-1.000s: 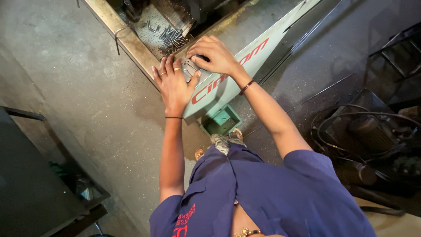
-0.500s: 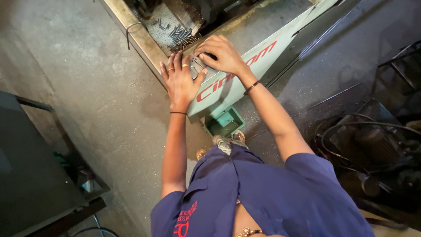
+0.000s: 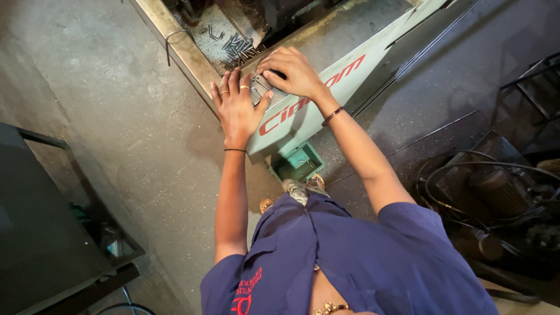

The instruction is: The person sorts small metal fasteners on a machine table, picking them up and placing them into a green bin. The person repeatedly handles the fasteners one at a time or in small groups, moving them from the table surface into the bin.

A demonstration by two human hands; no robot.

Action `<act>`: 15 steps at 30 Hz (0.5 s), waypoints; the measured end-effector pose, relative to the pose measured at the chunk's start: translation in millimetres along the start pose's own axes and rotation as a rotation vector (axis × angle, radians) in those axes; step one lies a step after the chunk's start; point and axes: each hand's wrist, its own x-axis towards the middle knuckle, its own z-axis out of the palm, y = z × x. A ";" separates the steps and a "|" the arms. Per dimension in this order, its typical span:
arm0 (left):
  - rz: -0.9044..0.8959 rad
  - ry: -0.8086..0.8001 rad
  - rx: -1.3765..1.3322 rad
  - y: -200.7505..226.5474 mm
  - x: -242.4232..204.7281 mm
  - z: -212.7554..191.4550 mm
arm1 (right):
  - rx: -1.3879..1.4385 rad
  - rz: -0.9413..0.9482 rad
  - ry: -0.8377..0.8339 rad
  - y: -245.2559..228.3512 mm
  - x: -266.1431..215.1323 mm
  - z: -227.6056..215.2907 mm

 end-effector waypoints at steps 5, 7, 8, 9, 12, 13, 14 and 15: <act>0.002 0.014 0.002 -0.3 -0.4 2.3 | -0.009 -0.012 0.010 0.8 -0.3 1.1; 0.006 0.022 0.001 -1.3 -0.7 4.0 | -0.005 -0.010 0.009 1.1 -1.0 1.5; 0.007 0.025 0.005 -1.6 -1.1 4.6 | -0.002 -0.005 0.003 1.5 -1.2 1.1; 0.010 0.027 0.007 -1.7 -0.8 5.0 | 0.000 0.002 -0.003 1.6 -1.2 0.7; 0.003 0.016 0.004 -2.2 -1.1 4.5 | -0.002 -0.003 0.003 1.4 -1.2 0.5; 0.000 0.008 0.000 -1.7 -0.9 4.2 | -0.005 -0.003 0.003 1.4 -1.2 0.4; 0.004 0.006 -0.001 -1.6 -0.3 3.7 | -0.007 -0.003 0.004 1.4 -0.5 0.7; 0.006 0.004 -0.003 -1.7 -0.2 2.9 | -0.009 -0.004 0.003 1.1 -0.6 1.0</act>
